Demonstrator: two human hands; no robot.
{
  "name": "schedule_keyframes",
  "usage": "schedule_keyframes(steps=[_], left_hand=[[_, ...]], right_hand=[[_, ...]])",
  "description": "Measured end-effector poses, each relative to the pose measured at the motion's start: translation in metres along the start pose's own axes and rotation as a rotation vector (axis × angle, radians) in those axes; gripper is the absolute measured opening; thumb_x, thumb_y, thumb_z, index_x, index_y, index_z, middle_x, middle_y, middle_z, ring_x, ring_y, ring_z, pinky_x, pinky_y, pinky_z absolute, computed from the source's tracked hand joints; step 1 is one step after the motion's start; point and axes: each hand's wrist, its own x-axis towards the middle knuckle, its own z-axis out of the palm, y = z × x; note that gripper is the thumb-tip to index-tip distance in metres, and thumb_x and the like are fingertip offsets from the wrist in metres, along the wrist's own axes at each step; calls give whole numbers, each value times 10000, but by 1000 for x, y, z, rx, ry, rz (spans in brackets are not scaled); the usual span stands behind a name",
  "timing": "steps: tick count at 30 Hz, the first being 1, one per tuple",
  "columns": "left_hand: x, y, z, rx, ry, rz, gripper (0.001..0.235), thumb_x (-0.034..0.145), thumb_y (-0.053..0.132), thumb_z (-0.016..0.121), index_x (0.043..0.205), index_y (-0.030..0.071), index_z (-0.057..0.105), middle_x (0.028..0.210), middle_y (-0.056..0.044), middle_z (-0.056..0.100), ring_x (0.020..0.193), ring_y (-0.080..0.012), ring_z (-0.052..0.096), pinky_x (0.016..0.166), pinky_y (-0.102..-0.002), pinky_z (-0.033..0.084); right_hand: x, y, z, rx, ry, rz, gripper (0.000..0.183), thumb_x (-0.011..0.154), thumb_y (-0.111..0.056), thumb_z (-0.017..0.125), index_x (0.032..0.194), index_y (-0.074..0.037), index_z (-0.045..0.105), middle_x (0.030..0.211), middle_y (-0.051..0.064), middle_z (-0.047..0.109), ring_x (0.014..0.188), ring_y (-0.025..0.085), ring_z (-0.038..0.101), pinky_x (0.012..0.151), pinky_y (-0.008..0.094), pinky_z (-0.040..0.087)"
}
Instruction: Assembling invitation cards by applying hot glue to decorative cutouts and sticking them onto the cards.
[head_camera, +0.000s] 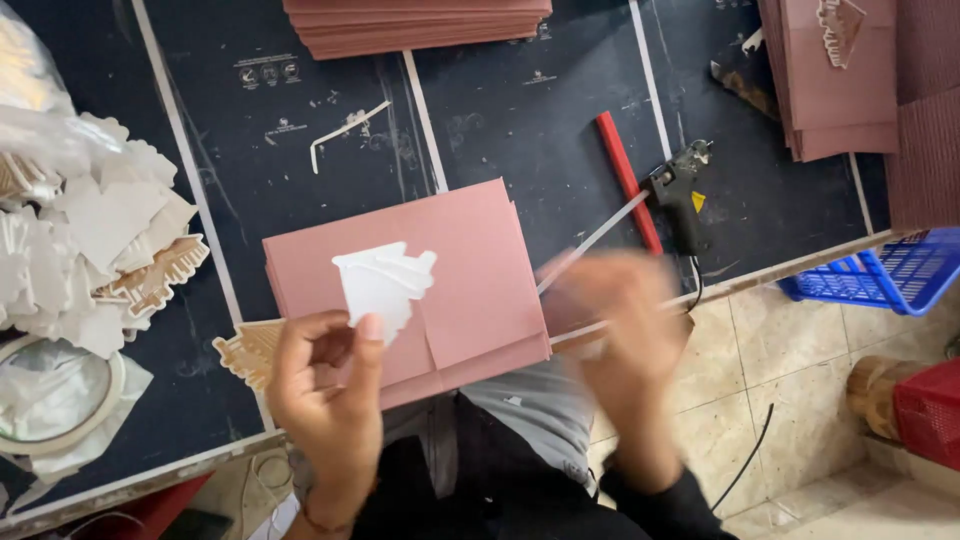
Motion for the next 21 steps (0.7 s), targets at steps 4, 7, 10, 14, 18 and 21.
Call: schedule_keyframes(steps=[4,7,10,14,18,21], left_hand=[[-2,11,10,-35,-44,-46,167,985,175,806,963,43,706,915,-49,727,874,-142,706,832,-268,582],[-2,18,11,-10,-71,-27,148,987,169,802,947,47,727,905,-36,749,874,-141,722,834,-271,559],[5,23,3,20,-162,42,183,994,231,772,1003,48,765,969,-45,795,937,-168,771,875,-295,583],[19,20,-12,217,-371,414,127,1004,175,785,1070,68,779,1054,-59,817,983,-251,774,921,-399,580],[34,-5,-29,494,-547,639,551,970,417,802,1429,140,676,1490,-71,674,1449,-292,598,1194,-468,398],[45,-14,-26,613,-617,800,653,867,562,855,1356,157,701,1591,-126,582,1555,-343,463,1235,-696,333]], right_hand=[[6,-64,32,320,-21,-167,185,1036,-160,780,1133,-9,732,1099,137,702,896,291,702,824,416,575],[9,-73,43,320,-32,-193,186,1059,-109,765,1162,31,699,1094,189,656,848,317,664,763,426,587],[12,-71,40,309,3,-161,150,1089,-85,667,1148,39,727,1086,191,702,855,303,709,784,397,599],[19,-57,39,283,80,58,37,1017,0,772,995,3,743,948,105,766,811,221,730,774,320,593],[8,-45,48,647,-16,494,163,978,-3,811,1118,-3,727,887,113,785,809,139,769,754,226,630],[-3,-37,68,1068,10,799,135,997,-49,755,1087,15,678,822,124,727,710,180,712,710,291,619]])
